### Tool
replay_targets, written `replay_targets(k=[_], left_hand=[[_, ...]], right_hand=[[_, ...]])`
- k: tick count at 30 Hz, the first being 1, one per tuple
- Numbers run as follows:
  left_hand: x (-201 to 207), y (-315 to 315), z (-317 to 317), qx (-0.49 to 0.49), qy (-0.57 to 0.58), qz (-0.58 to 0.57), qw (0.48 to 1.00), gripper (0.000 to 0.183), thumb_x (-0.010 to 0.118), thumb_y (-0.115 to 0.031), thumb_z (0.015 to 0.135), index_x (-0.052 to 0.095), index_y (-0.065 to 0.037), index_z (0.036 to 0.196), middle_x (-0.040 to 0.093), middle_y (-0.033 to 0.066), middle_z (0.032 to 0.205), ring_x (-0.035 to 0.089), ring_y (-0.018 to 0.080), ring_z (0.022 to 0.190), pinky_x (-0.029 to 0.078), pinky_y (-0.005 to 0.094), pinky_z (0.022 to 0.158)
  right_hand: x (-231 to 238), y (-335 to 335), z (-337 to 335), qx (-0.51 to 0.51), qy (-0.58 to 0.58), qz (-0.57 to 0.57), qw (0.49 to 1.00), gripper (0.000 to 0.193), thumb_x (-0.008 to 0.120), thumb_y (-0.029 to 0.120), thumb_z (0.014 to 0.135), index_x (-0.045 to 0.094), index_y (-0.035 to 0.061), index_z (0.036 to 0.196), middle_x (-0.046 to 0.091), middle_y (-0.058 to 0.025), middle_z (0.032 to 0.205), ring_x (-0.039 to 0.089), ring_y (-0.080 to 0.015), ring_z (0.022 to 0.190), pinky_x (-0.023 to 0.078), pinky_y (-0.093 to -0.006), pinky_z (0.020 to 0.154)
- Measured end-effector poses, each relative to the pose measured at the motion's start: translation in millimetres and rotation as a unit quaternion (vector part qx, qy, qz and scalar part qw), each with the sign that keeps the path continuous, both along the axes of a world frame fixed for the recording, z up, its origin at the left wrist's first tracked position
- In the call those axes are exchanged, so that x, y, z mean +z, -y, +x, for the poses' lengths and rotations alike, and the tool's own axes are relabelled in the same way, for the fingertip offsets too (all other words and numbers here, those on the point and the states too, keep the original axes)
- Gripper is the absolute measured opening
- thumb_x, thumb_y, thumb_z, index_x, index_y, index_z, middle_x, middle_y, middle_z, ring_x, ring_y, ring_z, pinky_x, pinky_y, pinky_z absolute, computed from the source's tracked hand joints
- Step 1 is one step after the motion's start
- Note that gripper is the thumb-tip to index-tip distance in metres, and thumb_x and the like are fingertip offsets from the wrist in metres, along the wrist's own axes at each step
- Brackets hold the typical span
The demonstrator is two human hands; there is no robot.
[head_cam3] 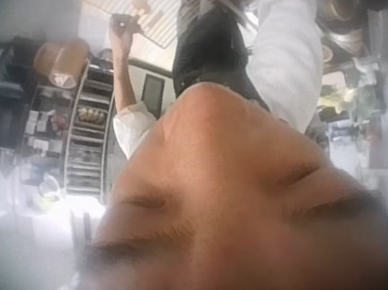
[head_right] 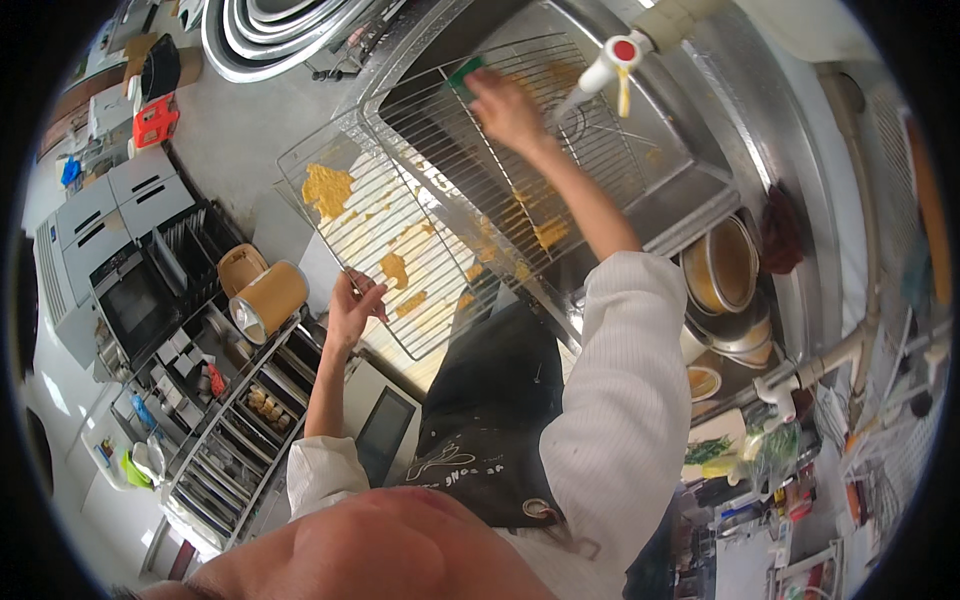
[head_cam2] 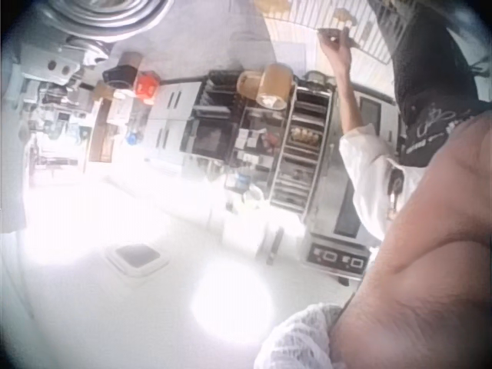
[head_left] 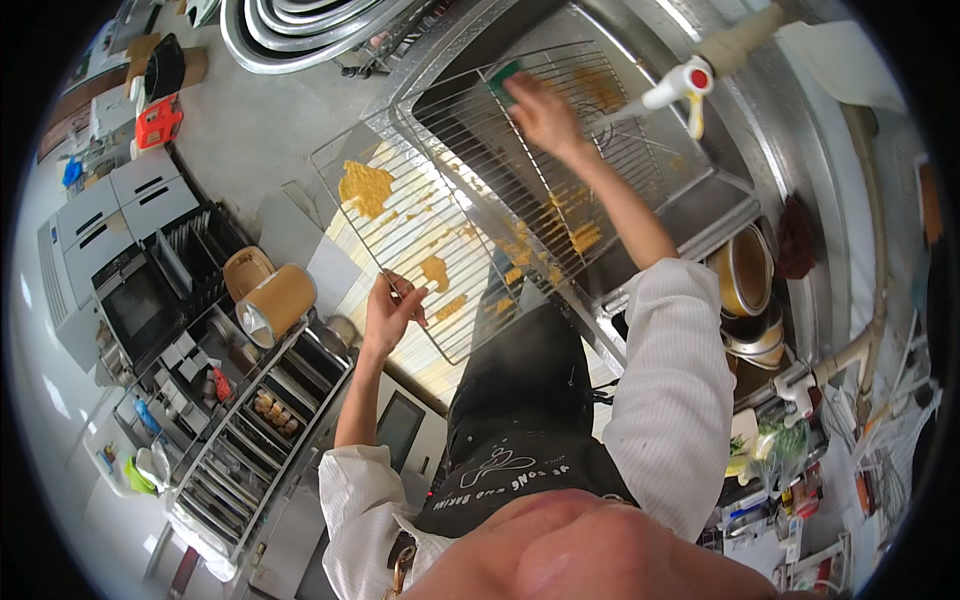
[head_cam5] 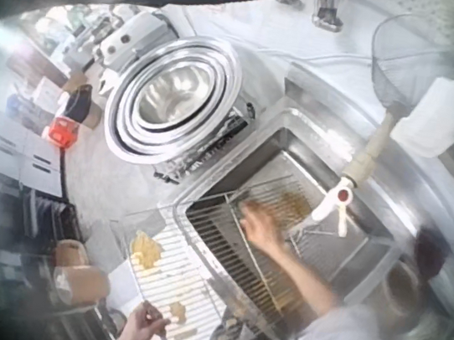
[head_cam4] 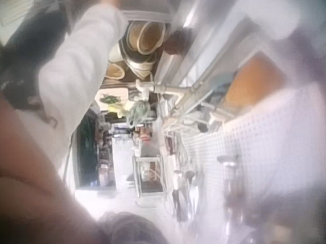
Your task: The person washes several round metal baking pans and a wire rack in a sink using a green sponge and running water. They scrub the items, rinse them, and place the cleaned pans and rack on a nearby metal shelf.
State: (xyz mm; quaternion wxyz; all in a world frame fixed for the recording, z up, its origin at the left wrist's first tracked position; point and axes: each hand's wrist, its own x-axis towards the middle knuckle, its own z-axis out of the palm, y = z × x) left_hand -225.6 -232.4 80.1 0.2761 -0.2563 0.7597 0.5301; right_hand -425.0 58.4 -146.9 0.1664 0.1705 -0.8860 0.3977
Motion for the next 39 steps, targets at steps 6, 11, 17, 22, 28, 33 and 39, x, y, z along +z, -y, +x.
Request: replay_targets(k=[6,11,17,22,28,33,39], left_hand=[[-8,-31,-44,0.098,-0.136,0.025,0.985,0.033,0.067,-0.007,0.091,0.035,-0.010,0.085,0.041,-0.0015,0.066,0.035,0.0046,0.046,0.031,0.0229,0.037],[-18,-24,-70,0.097,-0.224,-0.071,0.967,0.039,0.075,-0.016,0.087,0.038,-0.009,0.079,0.038,-0.0040,0.065,0.034,0.0047,0.053,0.031,0.0230,0.042],[-18,-37,-71,0.097,-0.267,-0.062,0.957,0.042,0.077,-0.014,0.084,0.036,-0.010,0.076,0.039,-0.0042,0.066,0.034,0.0046,0.056,0.032,0.0230,0.046],[-1,-60,-65,0.161,-0.230,0.015,0.960,0.042,0.075,-0.009,0.085,0.033,-0.012,0.075,0.038,-0.0046,0.065,0.035,0.0045,0.051,0.033,0.0230,0.042],[-5,-80,-54,0.204,-0.211,0.047,0.955,0.041,0.073,-0.007,0.087,0.033,-0.013,0.077,0.036,-0.0048,0.067,0.033,0.0045,0.050,0.030,0.0226,0.041],[-11,-75,-48,0.215,-0.191,0.055,0.956,0.038,0.069,-0.003,0.088,0.033,-0.013,0.080,0.035,-0.0052,0.066,0.030,0.0031,0.050,0.024,0.0218,0.042],[3,-86,-52,0.239,-0.202,0.057,0.948,0.036,0.069,-0.001,0.087,0.036,-0.012,0.081,0.037,-0.0049,0.067,0.030,0.0026,0.049,0.024,0.0213,0.042]], right_hand=[[26,-32,-13,-0.220,0.246,-0.213,0.920,0.024,0.062,0.011,0.088,0.063,0.0016,0.110,0.069,-0.0144,0.095,0.067,-0.0264,0.093,0.055,-0.0358,0.086],[64,-89,6,-0.136,0.356,-0.804,0.457,0.031,0.060,0.014,0.090,0.055,0.0014,0.118,0.060,-0.0105,0.116,0.056,-0.0243,0.109,0.046,-0.0501,0.093],[85,-105,52,-0.093,0.309,-0.756,0.569,0.042,0.058,0.004,0.089,0.049,0.0016,0.131,0.060,-0.0071,0.117,0.055,-0.0194,0.111,0.045,-0.0391,0.094],[152,-66,106,-0.131,0.351,-0.643,0.668,0.034,0.059,0.016,0.094,0.058,0.0039,0.126,0.062,-0.0030,0.115,0.055,-0.0129,0.108,0.041,-0.0286,0.093],[159,48,179,0.026,0.275,-0.024,0.961,0.063,0.045,0.020,0.097,0.020,0.0007,0.152,0.021,-0.0201,0.157,0.020,-0.0352,0.146,0.016,-0.0413,0.120],[0,-99,97,-0.127,0.399,0.031,0.908,0.060,0.040,0.031,0.099,0.024,0.0009,0.148,0.027,-0.0227,0.153,0.025,-0.0346,0.143,0.023,-0.0452,0.115],[65,-44,141,0.034,0.343,0.089,0.935,0.065,0.036,0.040,0.100,0.018,0.0064,0.153,0.011,-0.0162,0.160,0.010,-0.0315,0.149,0.009,-0.0528,0.118]])
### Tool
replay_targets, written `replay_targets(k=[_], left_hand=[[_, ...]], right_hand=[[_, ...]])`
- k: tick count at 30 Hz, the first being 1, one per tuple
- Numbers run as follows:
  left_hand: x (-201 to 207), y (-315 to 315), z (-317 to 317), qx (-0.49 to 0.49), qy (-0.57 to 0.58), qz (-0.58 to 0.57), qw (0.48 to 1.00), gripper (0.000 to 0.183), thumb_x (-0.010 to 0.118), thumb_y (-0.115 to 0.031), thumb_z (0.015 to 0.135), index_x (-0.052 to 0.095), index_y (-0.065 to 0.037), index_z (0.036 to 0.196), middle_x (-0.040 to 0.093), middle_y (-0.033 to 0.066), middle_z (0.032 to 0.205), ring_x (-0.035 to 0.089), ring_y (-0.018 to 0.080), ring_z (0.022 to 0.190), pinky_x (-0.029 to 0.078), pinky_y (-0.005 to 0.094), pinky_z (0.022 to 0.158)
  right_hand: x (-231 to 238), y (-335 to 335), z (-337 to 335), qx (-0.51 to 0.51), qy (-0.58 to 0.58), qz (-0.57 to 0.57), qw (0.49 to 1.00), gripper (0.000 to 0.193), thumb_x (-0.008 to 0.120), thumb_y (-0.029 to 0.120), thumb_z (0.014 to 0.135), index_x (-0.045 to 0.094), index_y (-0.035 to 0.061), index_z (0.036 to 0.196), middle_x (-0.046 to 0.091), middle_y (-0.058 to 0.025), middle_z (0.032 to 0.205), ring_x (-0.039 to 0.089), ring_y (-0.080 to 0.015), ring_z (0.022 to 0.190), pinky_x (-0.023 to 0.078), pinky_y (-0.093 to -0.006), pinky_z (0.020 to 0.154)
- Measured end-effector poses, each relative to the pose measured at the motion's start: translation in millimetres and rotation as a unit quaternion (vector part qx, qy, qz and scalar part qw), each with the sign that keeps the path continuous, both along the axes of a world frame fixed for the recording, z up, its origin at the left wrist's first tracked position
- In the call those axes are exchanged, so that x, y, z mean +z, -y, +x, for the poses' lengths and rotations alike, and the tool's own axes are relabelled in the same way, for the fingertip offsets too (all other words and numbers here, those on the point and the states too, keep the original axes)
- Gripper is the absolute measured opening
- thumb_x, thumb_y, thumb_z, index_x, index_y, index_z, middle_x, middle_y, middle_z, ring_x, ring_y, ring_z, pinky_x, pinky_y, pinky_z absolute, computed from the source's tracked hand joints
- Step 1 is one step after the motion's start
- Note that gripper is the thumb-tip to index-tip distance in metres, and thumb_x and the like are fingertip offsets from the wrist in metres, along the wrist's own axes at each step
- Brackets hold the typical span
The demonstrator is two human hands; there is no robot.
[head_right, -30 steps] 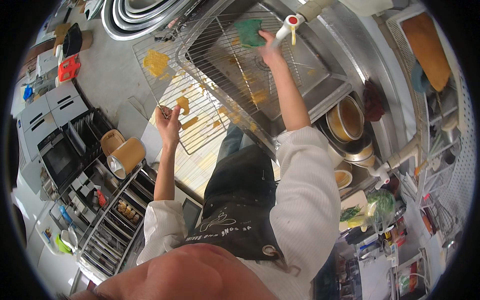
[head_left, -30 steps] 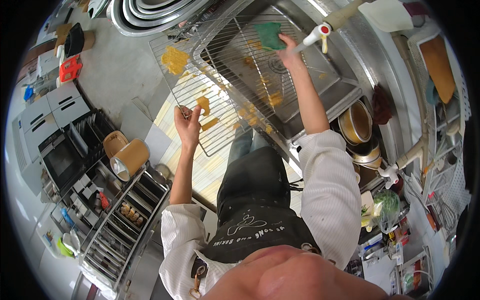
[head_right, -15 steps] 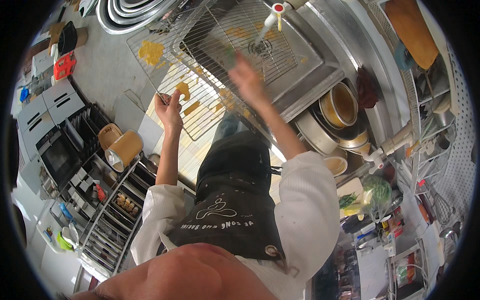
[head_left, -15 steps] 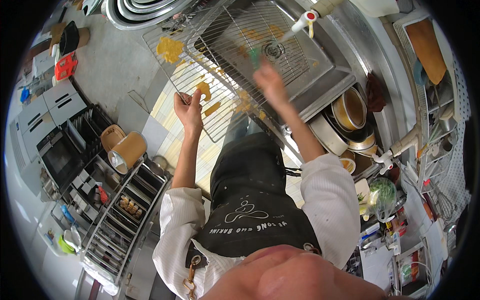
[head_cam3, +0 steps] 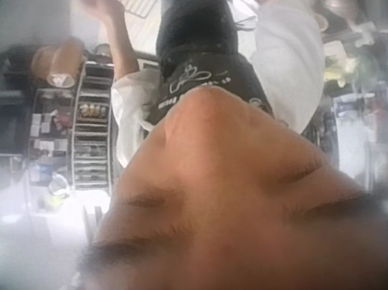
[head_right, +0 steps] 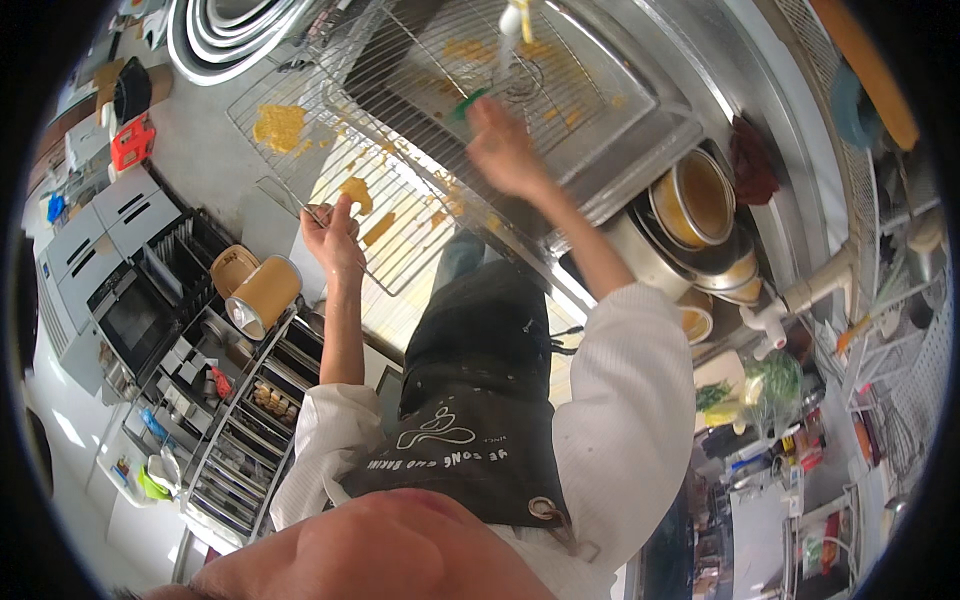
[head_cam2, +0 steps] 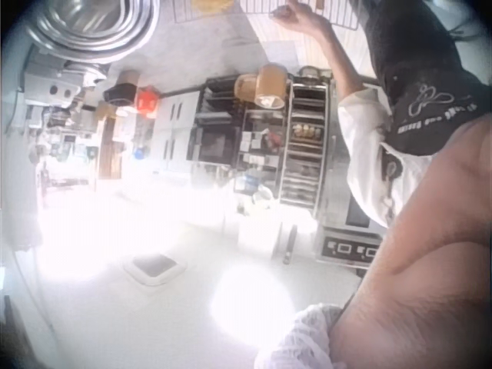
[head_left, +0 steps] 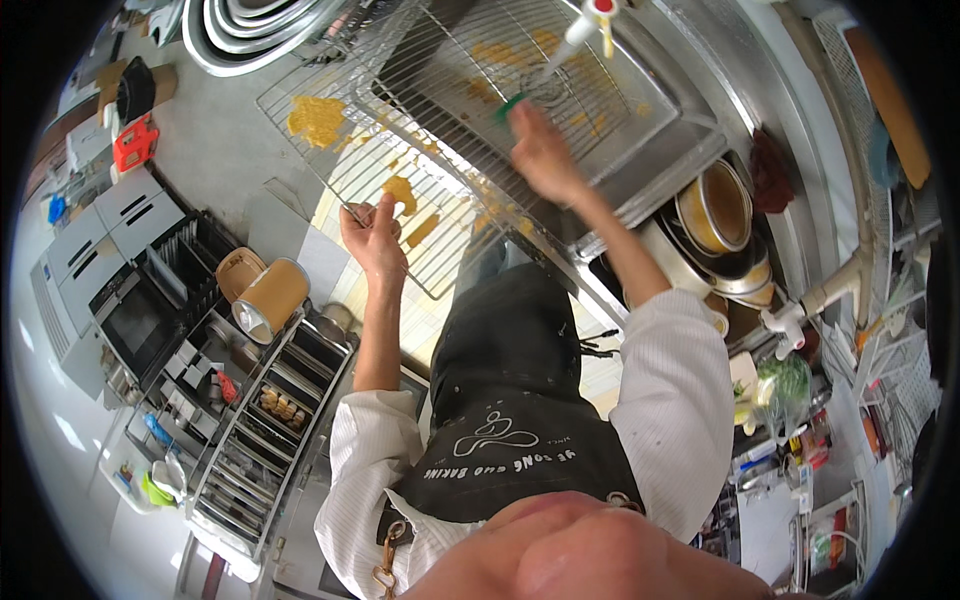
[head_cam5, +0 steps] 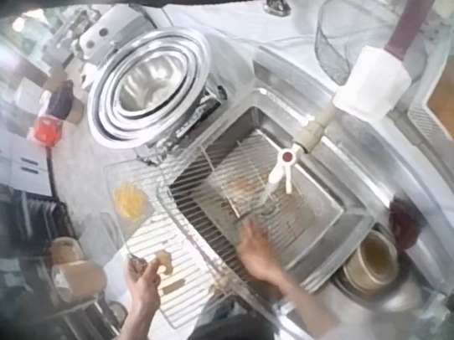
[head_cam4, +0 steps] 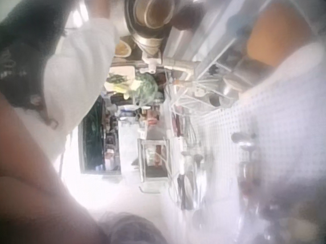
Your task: The person washes several round metal baking pans and a wire rack in a sink using a green sponge and running water. They scrub the items, rinse them, and place the cleaned pans and rack on a nearby metal shelf.
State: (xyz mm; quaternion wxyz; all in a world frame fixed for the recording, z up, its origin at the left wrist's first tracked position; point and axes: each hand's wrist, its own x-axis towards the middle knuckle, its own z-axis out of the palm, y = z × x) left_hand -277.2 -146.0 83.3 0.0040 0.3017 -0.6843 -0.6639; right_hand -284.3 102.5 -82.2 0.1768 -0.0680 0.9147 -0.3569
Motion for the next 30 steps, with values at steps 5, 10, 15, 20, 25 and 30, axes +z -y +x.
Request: replay_targets(k=[5,10,15,20,25,30], left_hand=[[-10,10,5,0.008,-0.015,0.033,0.999,0.040,0.070,0.001,0.086,0.033,-0.013,0.080,0.035,-0.0051,0.067,0.027,0.0027,0.048,0.022,0.0216,0.041],[-12,6,0,0.002,-0.001,0.030,1.000,0.040,0.070,0.002,0.086,0.033,-0.014,0.080,0.036,-0.0048,0.068,0.027,0.0022,0.049,0.021,0.0215,0.041],[1,2,-8,0.001,-0.014,0.019,1.000,0.040,0.070,0.002,0.085,0.034,-0.013,0.080,0.036,-0.0051,0.067,0.027,0.0019,0.049,0.022,0.0210,0.041],[-7,10,-8,0.008,0.012,0.018,1.000,0.040,0.070,0.004,0.085,0.034,-0.013,0.081,0.037,-0.0051,0.068,0.029,0.0018,0.049,0.022,0.0212,0.041],[-11,15,-6,0.016,-0.006,0.040,0.999,0.035,0.064,0.011,0.086,0.039,-0.013,0.083,0.040,-0.0050,0.070,0.030,0.0016,0.048,0.020,0.0209,0.040],[-7,11,-13,0.005,0.003,0.019,1.000,0.035,0.065,0.007,0.086,0.038,-0.014,0.080,0.042,-0.0054,0.067,0.025,0.0009,0.041,0.019,0.0194,0.034]], right_hand=[[73,39,52,0.041,0.018,-0.092,0.995,0.072,0.042,0.042,0.098,0.014,0.0069,0.154,0.008,-0.0144,0.161,0.008,-0.0311,0.149,0.008,-0.0527,0.118],[-96,-79,11,-0.253,0.146,0.016,0.956,0.080,0.029,0.060,0.098,0.007,0.0088,0.155,0.000,-0.0122,0.162,0.002,-0.0297,0.150,0.003,-0.0611,0.115],[-9,-3,50,-0.180,0.145,-0.104,0.967,0.081,0.037,0.054,0.097,0.005,0.0088,0.155,-0.002,-0.0150,0.162,0.000,-0.0327,0.149,0.005,-0.0617,0.115],[60,43,71,0.032,0.047,-0.056,0.997,0.079,0.048,0.041,0.096,0.007,0.0079,0.155,-0.001,-0.0153,0.162,0.001,-0.0346,0.149,0.004,-0.0588,0.116],[-120,-78,8,-0.268,0.151,0.014,0.951,0.079,0.031,0.057,0.097,0.006,0.0099,0.155,0.001,-0.0114,0.163,0.003,-0.0291,0.150,0.004,-0.0637,0.114],[-160,-115,-37,-0.388,0.203,0.072,0.896,0.085,0.020,0.067,0.095,0.006,0.0086,0.155,-0.001,-0.0141,0.162,-0.001,-0.0320,0.149,0.002,-0.0627,0.115]])
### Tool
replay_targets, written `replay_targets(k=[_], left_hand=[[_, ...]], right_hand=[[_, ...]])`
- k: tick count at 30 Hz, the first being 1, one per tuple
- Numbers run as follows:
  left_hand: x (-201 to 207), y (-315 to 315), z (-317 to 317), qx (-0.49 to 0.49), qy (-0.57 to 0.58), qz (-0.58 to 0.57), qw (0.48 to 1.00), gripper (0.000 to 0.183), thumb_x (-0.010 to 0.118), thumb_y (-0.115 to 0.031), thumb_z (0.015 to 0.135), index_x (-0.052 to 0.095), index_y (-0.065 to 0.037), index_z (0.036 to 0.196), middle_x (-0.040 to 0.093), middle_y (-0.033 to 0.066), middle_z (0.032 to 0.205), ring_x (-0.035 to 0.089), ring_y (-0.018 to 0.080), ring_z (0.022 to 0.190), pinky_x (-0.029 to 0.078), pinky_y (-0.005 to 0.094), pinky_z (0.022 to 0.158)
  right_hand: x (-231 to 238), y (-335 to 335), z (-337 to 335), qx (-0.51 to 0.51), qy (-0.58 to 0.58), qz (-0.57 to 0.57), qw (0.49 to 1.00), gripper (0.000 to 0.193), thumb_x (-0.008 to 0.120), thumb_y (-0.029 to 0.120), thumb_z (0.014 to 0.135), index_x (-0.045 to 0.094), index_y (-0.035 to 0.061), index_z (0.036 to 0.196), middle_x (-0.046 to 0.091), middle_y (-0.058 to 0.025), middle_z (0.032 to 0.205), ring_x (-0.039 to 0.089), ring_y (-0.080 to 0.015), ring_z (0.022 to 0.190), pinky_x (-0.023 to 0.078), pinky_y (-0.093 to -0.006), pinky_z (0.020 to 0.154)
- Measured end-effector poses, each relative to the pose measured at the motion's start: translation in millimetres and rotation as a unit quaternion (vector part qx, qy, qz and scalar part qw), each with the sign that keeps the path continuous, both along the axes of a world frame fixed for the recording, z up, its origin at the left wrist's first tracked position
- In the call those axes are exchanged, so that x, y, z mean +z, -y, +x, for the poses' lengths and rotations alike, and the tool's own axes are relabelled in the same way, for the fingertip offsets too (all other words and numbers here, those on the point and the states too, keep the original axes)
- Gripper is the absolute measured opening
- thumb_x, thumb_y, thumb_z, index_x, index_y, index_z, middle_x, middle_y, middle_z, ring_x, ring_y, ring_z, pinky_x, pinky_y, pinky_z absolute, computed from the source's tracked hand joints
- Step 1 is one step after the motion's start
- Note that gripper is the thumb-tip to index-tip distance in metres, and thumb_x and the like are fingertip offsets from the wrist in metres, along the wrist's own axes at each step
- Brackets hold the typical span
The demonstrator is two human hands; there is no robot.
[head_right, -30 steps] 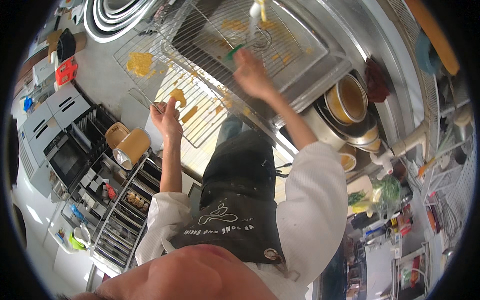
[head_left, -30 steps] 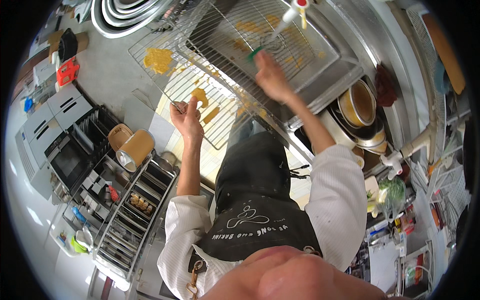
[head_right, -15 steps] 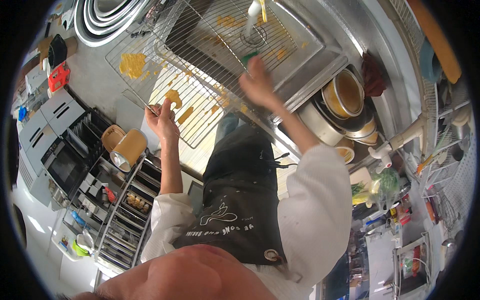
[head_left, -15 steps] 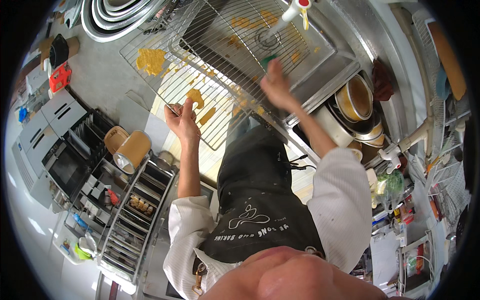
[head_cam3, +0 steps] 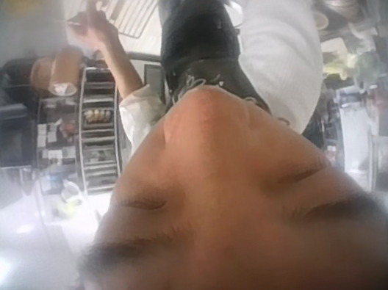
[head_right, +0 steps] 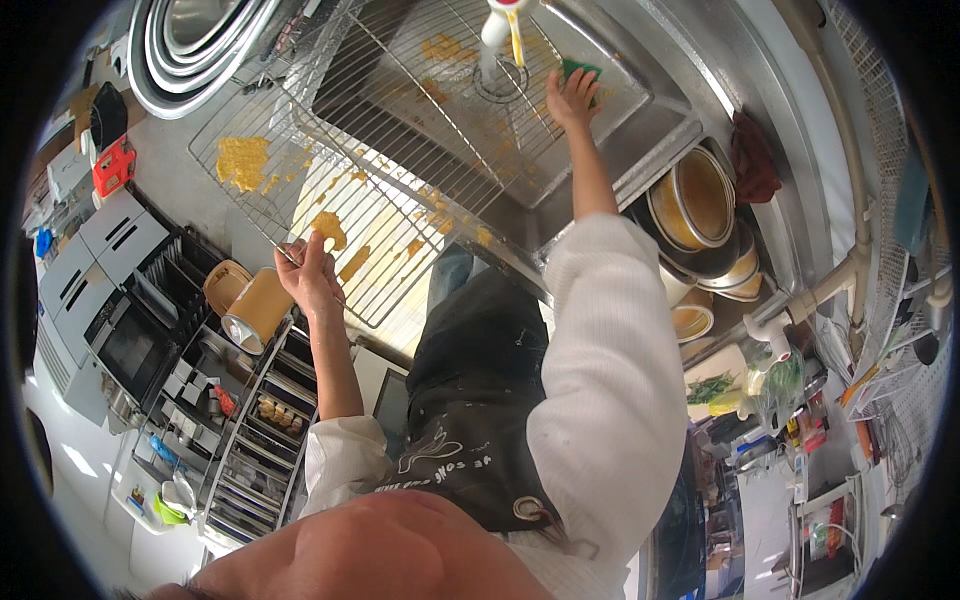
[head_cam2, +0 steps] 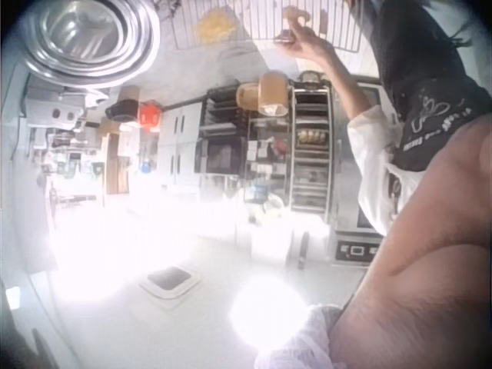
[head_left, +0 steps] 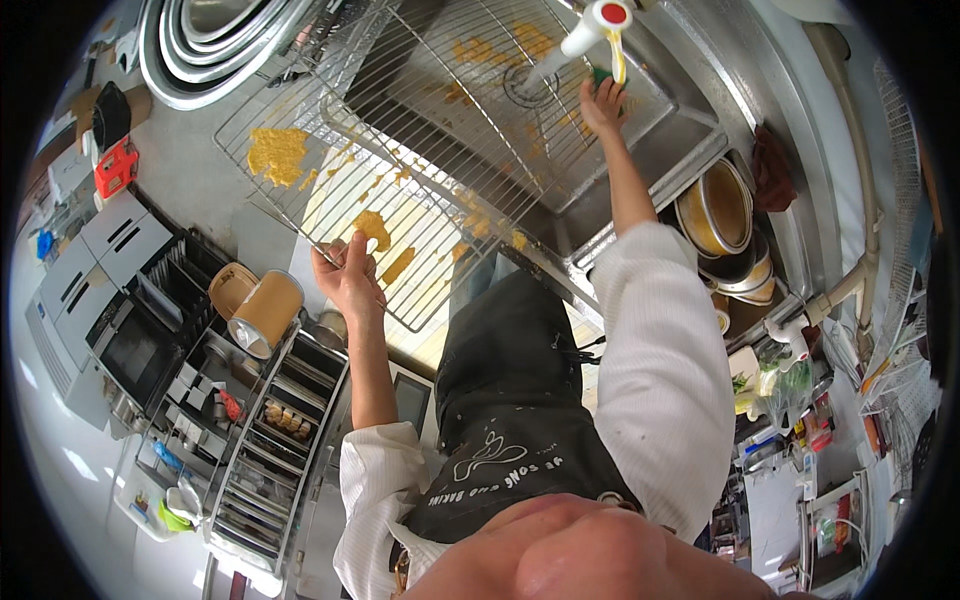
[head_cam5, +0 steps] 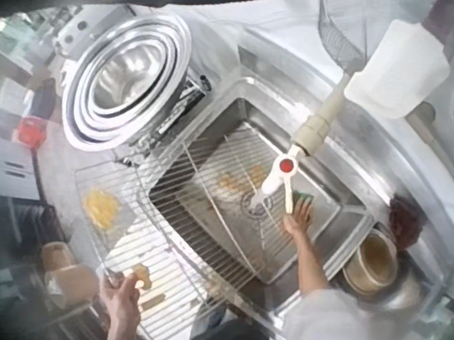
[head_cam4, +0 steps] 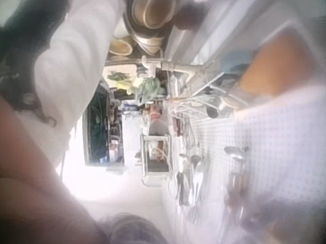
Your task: The person washes several round metal baking pans and a wire rack in a sink using a green sponge and running water. They scrub the items, rinse them, and place the cleaned pans and rack on a nearby metal shelf.
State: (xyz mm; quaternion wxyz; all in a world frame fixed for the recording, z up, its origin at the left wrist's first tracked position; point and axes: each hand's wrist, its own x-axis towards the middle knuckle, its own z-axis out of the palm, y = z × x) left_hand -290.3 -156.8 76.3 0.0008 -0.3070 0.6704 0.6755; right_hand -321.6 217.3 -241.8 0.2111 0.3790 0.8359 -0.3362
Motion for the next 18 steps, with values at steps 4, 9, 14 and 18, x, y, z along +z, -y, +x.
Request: replay_targets(k=[4,9,14,18], left_hand=[[-1,17,-1,-0.017,0.024,0.003,1.000,0.038,0.066,0.009,0.086,0.036,-0.014,0.081,0.038,-0.0062,0.068,0.026,0.0006,0.046,0.019,0.0204,0.040],[-7,20,0,-0.025,0.033,-0.004,0.999,0.037,0.065,0.007,0.087,0.035,-0.014,0.082,0.038,-0.0060,0.069,0.027,0.0011,0.048,0.019,0.0207,0.040],[-11,30,7,-0.023,0.039,-0.018,0.999,0.036,0.064,0.007,0.087,0.035,-0.014,0.083,0.038,-0.0060,0.070,0.028,0.0019,0.050,0.021,0.0216,0.041],[-13,25,3,0.000,0.070,-0.015,0.997,0.036,0.065,0.007,0.087,0.036,-0.014,0.082,0.037,-0.0056,0.069,0.028,0.0021,0.049,0.021,0.0212,0.041]], right_hand=[[75,76,59,0.155,-0.078,-0.091,0.981,0.081,0.035,0.056,0.096,0.011,0.0051,0.154,0.006,-0.0183,0.161,0.003,-0.0340,0.149,0.005,-0.0590,0.116],[203,182,56,0.442,-0.300,-0.141,0.833,0.079,0.044,0.052,0.097,0.005,0.0152,0.156,-0.002,-0.0103,0.162,0.004,-0.0332,0.149,0.007,-0.0547,0.118],[121,145,-60,0.317,-0.281,-0.136,0.896,0.065,0.048,0.031,0.098,0.020,0.0136,0.154,0.008,-0.0104,0.162,0.008,-0.0303,0.149,0.012,-0.0467,0.120],[-30,20,-85,0.160,-0.205,0.090,0.961,0.067,0.045,0.040,0.098,0.021,0.0092,0.153,0.014,-0.0169,0.160,0.015,-0.0352,0.147,0.014,-0.0500,0.118]])
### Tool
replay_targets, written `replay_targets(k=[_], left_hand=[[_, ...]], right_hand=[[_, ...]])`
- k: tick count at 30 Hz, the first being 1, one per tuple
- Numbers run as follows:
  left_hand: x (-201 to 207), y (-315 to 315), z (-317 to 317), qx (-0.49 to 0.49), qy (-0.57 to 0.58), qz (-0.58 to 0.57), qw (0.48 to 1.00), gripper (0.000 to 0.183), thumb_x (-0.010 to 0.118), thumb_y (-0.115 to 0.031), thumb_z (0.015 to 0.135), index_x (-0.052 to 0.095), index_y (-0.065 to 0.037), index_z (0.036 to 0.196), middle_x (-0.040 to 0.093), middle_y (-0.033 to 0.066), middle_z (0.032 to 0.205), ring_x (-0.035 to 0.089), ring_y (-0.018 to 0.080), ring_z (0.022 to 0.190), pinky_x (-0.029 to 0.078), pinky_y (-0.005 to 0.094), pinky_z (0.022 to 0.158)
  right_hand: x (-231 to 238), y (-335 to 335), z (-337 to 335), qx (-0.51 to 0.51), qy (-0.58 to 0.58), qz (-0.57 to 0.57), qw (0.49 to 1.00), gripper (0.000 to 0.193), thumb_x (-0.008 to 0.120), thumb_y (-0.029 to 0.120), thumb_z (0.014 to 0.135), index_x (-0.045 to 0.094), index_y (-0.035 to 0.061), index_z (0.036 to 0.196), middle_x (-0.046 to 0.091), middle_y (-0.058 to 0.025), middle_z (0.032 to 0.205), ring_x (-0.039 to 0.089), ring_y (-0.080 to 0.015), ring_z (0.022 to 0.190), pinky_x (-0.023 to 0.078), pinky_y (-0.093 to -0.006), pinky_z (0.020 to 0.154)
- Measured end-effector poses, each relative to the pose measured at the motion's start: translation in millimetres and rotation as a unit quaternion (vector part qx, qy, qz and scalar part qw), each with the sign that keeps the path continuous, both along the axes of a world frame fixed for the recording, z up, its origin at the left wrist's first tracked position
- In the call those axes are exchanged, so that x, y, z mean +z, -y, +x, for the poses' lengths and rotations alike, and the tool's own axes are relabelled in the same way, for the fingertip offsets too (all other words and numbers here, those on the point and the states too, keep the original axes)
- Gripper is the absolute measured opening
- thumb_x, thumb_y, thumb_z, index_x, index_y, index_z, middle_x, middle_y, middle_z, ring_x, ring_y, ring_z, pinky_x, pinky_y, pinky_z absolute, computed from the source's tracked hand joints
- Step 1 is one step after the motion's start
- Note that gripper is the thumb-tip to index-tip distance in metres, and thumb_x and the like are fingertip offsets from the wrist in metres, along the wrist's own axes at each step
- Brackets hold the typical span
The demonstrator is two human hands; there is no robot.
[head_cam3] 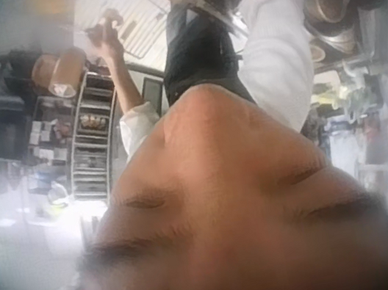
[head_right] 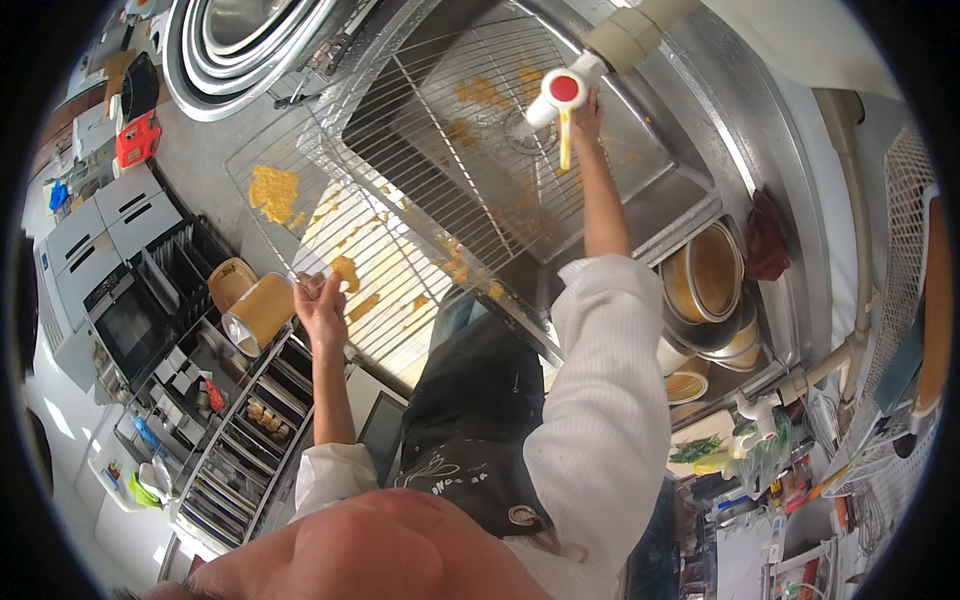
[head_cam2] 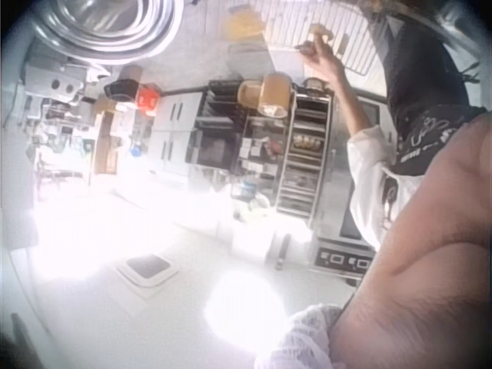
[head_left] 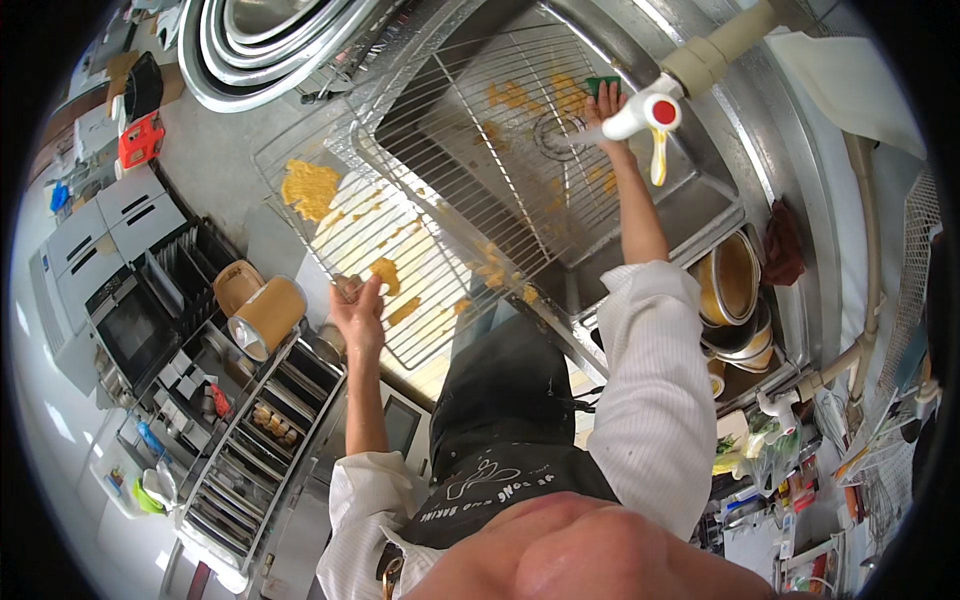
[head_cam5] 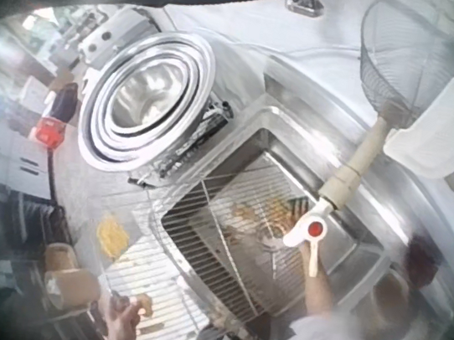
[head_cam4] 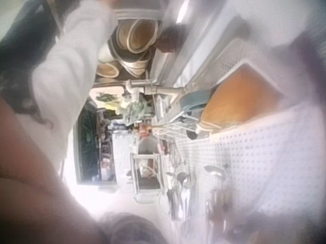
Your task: The person washes several round metal baking pans and a wire rack in a sink using a green sponge and running water. They scrub the items, rinse them, and place the cleaned pans and rack on a nearby metal shelf.
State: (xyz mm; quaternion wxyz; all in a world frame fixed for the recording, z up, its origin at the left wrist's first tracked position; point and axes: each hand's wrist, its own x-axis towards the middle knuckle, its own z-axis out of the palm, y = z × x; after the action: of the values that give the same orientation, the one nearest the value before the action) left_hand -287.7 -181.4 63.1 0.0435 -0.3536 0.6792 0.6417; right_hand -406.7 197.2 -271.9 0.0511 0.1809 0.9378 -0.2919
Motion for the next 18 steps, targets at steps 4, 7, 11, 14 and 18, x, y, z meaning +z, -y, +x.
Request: replay_targets(k=[4,7,11,14,18], left_hand=[[-1,8,18,-0.012,-0.017,0.034,0.999,0.035,0.065,0.006,0.087,0.035,-0.013,0.083,0.039,-0.0053,0.069,0.028,0.0022,0.049,0.021,0.0210,0.041],[0,2,16,-0.014,-0.009,0.016,1.000,0.036,0.065,0.005,0.087,0.034,-0.013,0.082,0.038,-0.0056,0.067,0.026,0.0021,0.048,0.020,0.0210,0.040],[-7,-4,23,-0.014,-0.014,-0.001,1.000,0.038,0.066,0.004,0.088,0.033,-0.014,0.079,0.036,-0.0060,0.066,0.024,0.0021,0.046,0.018,0.0215,0.038],[-12,5,45,0.003,-0.019,-0.009,1.000,0.039,0.065,0.005,0.087,0.032,-0.014,0.081,0.036,-0.0050,0.066,0.028,0.0032,0.047,0.021,0.0224,0.039],[-13,8,59,0.005,0.013,-0.006,1.000,0.040,0.064,0.008,0.086,0.031,-0.014,0.080,0.034,-0.0058,0.065,0.026,0.0034,0.047,0.021,0.0229,0.039]], right_hand=[[93,103,24,0.105,-0.052,-0.144,0.982,0.068,0.042,0.041,0.099,0.019,0.0060,0.153,0.013,-0.0208,0.159,0.013,-0.0353,0.147,0.008,-0.0495,0.119],[200,183,40,0.305,-0.103,-0.110,0.940,0.077,0.046,0.053,0.096,0.011,0.0183,0.155,0.008,-0.0111,0.162,0.009,-0.0319,0.148,0.006,-0.0583,0.117],[202,231,-32,0.357,-0.195,-0.146,0.902,0.057,0.038,0.049,0.100,0.026,0.0307,0.152,0.015,-0.0036,0.161,0.014,-0.0315,0.147,0.009,-0.0563,0.118],[124,165,-89,0.240,-0.172,-0.090,0.951,0.049,0.049,0.042,0.097,0.046,0.0209,0.141,0.040,-0.0102,0.150,0.032,-0.0337,0.141,0.023,-0.0512,0.115],[0,47,-84,0.041,-0.103,0.044,0.993,0.051,0.046,0.044,0.097,0.043,0.0215,0.143,0.039,-0.0106,0.150,0.034,-0.0380,0.139,0.027,-0.0575,0.110]])
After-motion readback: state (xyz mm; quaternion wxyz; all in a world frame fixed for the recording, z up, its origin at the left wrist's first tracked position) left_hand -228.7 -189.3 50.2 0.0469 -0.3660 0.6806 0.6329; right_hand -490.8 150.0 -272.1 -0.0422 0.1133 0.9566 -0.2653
